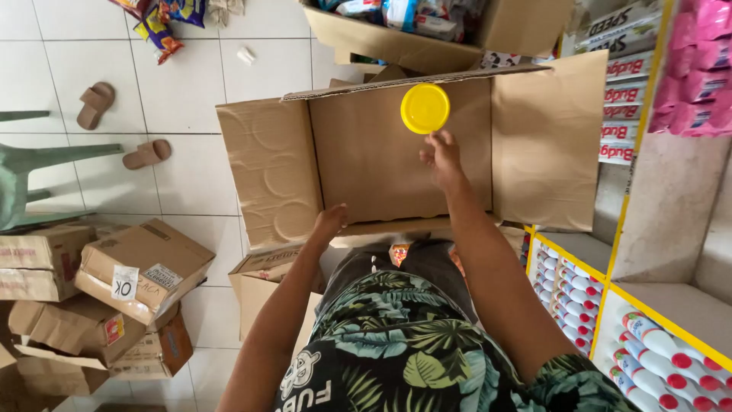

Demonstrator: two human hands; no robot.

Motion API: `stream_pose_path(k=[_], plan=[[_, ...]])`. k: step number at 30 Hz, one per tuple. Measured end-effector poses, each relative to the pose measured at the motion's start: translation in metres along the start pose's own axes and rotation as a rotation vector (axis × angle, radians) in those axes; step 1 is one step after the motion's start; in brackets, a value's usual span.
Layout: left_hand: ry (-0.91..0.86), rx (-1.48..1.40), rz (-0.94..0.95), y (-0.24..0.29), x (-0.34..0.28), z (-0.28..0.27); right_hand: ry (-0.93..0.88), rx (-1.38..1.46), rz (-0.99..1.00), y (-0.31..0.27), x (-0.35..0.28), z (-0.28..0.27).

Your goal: Stocking yellow detergent tubs from a cardboard box onto grocery store shelves.

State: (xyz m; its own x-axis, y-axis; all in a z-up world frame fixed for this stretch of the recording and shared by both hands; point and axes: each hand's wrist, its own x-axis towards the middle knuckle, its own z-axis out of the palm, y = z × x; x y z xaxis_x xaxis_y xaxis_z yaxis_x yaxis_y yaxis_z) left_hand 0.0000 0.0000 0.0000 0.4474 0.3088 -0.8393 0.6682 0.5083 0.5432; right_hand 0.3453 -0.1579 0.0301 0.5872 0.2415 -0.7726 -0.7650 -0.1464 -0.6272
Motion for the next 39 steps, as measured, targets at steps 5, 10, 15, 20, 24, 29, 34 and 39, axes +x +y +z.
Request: stream_pose_path(k=[5, 10, 15, 20, 24, 29, 34, 39], plan=[[0.034, 0.009, -0.073, 0.000, -0.005, -0.013, 0.009, 0.145, 0.016, -0.001, 0.046, 0.003], [0.067, -0.042, -0.115, 0.008, -0.009, -0.009, -0.055, 0.155, -0.041, 0.017, 0.055, -0.003], [-0.062, -0.085, -0.070, 0.004, 0.025, 0.017, -0.083, 0.011, 0.159, 0.013, 0.006, -0.002], [-0.190, -0.512, -0.122, 0.077, -0.019, 0.051, -0.209, -0.090, 0.453, 0.056, -0.032, -0.014], [-0.306, -0.588, -0.236, 0.052, 0.001, 0.036, -0.372, -0.250, 0.519, 0.103, -0.040, -0.023], [-0.256, -0.514, -0.282, 0.040, -0.017, 0.029, -0.364, -0.295, 0.396, 0.110, -0.090, -0.012], [-0.126, -0.649, -0.316, 0.066, -0.055, 0.040, -0.408, -0.190, 0.325, 0.145, -0.092, -0.023], [-0.094, -0.587, -0.279, 0.073, -0.042, 0.049, -0.367, -0.225, 0.212, 0.066, -0.147, -0.008]])
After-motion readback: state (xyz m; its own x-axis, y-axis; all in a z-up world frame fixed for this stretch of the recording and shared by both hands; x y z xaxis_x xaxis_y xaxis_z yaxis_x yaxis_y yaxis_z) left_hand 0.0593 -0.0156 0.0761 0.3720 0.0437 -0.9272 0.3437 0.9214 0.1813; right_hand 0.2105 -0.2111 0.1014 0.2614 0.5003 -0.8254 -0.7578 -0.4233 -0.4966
